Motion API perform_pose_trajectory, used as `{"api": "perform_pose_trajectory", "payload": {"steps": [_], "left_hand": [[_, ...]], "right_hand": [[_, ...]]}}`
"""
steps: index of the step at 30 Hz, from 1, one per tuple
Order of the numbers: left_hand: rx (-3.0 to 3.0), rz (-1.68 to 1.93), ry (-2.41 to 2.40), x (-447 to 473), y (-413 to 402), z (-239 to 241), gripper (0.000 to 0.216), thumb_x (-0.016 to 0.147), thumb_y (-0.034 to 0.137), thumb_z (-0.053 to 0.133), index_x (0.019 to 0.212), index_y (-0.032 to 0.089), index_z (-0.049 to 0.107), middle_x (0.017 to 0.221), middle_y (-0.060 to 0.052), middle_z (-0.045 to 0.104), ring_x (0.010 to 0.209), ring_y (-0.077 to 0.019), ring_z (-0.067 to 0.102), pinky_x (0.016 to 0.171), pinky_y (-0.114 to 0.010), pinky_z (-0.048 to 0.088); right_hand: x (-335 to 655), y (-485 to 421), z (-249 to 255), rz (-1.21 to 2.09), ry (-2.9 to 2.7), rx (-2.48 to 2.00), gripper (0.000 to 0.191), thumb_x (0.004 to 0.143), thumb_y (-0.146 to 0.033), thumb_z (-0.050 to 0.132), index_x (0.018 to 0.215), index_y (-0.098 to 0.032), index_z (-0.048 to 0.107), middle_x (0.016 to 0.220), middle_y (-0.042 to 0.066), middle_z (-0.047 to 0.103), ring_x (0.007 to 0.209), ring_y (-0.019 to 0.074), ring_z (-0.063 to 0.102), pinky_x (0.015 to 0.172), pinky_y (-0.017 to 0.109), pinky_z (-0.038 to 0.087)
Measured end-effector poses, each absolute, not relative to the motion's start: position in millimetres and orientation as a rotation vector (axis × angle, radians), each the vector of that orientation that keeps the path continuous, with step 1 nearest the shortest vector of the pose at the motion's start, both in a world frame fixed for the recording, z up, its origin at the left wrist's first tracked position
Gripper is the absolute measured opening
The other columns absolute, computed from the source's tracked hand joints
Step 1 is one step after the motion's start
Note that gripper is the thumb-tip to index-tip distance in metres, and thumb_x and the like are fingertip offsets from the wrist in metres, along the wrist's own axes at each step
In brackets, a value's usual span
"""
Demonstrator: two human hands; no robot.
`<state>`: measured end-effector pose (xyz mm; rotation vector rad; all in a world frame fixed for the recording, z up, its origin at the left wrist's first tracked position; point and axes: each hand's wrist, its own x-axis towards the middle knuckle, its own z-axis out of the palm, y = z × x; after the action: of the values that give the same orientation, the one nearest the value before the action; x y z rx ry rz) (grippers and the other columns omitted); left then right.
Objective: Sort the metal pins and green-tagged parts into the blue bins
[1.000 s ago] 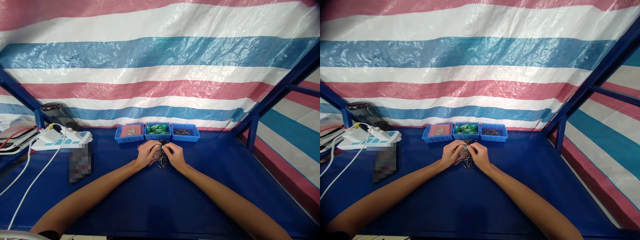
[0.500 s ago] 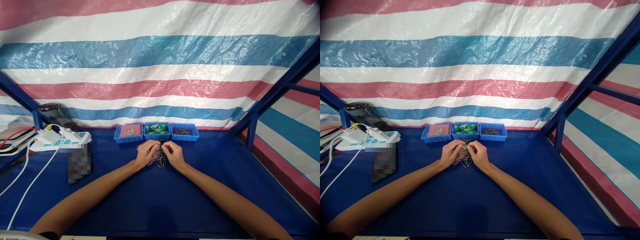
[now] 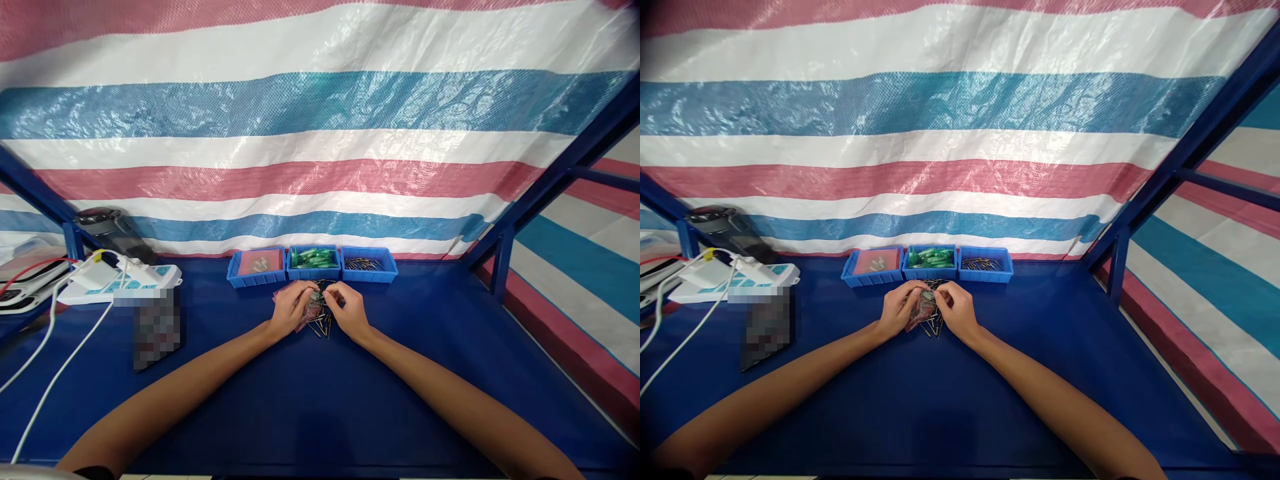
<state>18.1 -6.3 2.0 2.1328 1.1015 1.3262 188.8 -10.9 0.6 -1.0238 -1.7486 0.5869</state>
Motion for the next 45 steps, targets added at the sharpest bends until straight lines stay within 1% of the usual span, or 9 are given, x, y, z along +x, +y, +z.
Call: {"api": "perform_pose_trajectory", "payload": {"steps": [3, 11, 18, 22, 25, 28, 31, 39, 45], "left_hand": [[2.076, 1.337, 1.094, 18.1, -6.9, 0.7, 0.027, 0.095, 0.030, 0.037, 0.100, 0.017, 0.061, 0.055, 0.004, 0.053, 0.048, -0.0089, 0.049, 0.056, -0.021, 0.041], [2.070, 1.352, 1.067, 17.6, -3.3, -4.9, 0.026, 0.096, 0.028, 0.034, 0.099, 0.017, 0.057, 0.055, 0.005, 0.050, 0.045, -0.0079, 0.046, 0.053, -0.020, 0.039], [2.314, 1.386, 1.048, 16.2, -1.1, -2.4, 0.027, 0.094, 0.025, 0.042, 0.110, 0.017, 0.062, 0.094, -0.006, 0.067, 0.083, -0.0137, 0.062, 0.074, -0.023, 0.046], [2.361, 1.410, 1.025, 15.0, 0.7, -5.2, 0.027, 0.091, 0.026, 0.049, 0.112, 0.018, 0.064, 0.085, -0.005, 0.068, 0.072, -0.0124, 0.061, 0.065, -0.021, 0.047], [2.303, 1.464, 1.058, 15.4, 1.1, -6.6, 0.024, 0.088, 0.027, 0.054, 0.105, 0.018, 0.068, 0.086, -0.005, 0.070, 0.075, -0.0134, 0.063, 0.068, -0.022, 0.048], [2.175, 1.466, 1.146, 16.6, 0.8, -7.1, 0.022, 0.087, 0.031, 0.056, 0.102, 0.019, 0.067, 0.088, -0.004, 0.070, 0.076, -0.0135, 0.064, 0.070, -0.022, 0.049], [2.074, 1.421, 1.174, 17.7, 0.5, -7.8, 0.025, 0.086, 0.033, 0.056, 0.106, 0.018, 0.064, 0.074, 0.000, 0.068, 0.063, -0.0103, 0.061, 0.062, -0.019, 0.048], [2.079, 1.362, 1.158, 18.2, 0.1, -6.0, 0.026, 0.087, 0.034, 0.055, 0.107, 0.018, 0.060, 0.056, 0.006, 0.056, 0.050, -0.0079, 0.051, 0.053, -0.017, 0.042], [2.125, 1.315, 1.178, 18.6, 0.1, -1.5, 0.021, 0.086, 0.035, 0.056, 0.089, 0.017, 0.067, 0.080, -0.003, 0.068, 0.068, -0.0126, 0.062, 0.064, -0.021, 0.047]], "right_hand": [[188.6, -10.8, 0.0, 0.588, -1.754, -1.015, 0.020, 0.089, -0.029, 0.047, 0.076, -0.018, 0.055, 0.067, 0.000, 0.052, 0.057, 0.0115, 0.047, 0.057, 0.023, 0.038], [187.8, -10.7, -1.0, 0.549, -1.747, -0.996, 0.017, 0.088, -0.023, 0.046, 0.073, -0.018, 0.053, 0.066, -0.001, 0.051, 0.057, 0.0108, 0.045, 0.056, 0.023, 0.037], [188.5, -11.3, -0.8, 0.544, -1.741, -0.974, 0.016, 0.087, -0.022, 0.047, 0.073, -0.018, 0.053, 0.066, -0.001, 0.050, 0.057, 0.0105, 0.045, 0.056, 0.023, 0.037], [188.5, -11.8, 0.4, 0.539, -1.725, -0.967, 0.017, 0.089, -0.025, 0.047, 0.074, -0.017, 0.054, 0.067, -0.001, 0.051, 0.057, 0.0103, 0.046, 0.057, 0.023, 0.038], [188.6, -12.0, 1.1, 0.545, -1.718, -0.958, 0.018, 0.090, -0.026, 0.046, 0.077, -0.017, 0.055, 0.069, 0.000, 0.053, 0.058, 0.0106, 0.048, 0.058, 0.023, 0.039], [189.0, -11.7, -0.4, 0.552, -1.720, -0.926, 0.016, 0.090, -0.026, 0.046, 0.089, -0.017, 0.059, 0.074, 0.001, 0.057, 0.060, 0.0111, 0.050, 0.058, 0.023, 0.041], [189.0, -10.9, -3.8, 0.552, -1.754, -0.888, 0.019, 0.089, -0.026, 0.048, 0.101, -0.018, 0.059, 0.076, 0.002, 0.057, 0.060, 0.0117, 0.051, 0.058, 0.024, 0.042], [187.8, -9.7, -6.6, 0.512, -1.814, -0.863, 0.016, 0.089, -0.026, 0.050, 0.089, -0.018, 0.063, 0.071, 0.002, 0.057, 0.061, 0.0126, 0.051, 0.059, 0.025, 0.042], [189.0, -12.3, -2.2, 0.548, -1.657, -0.940, 0.017, 0.090, -0.027, 0.049, 0.087, -0.017, 0.062, 0.076, 0.003, 0.062, 0.062, 0.0123, 0.053, 0.061, 0.024, 0.044]]}}
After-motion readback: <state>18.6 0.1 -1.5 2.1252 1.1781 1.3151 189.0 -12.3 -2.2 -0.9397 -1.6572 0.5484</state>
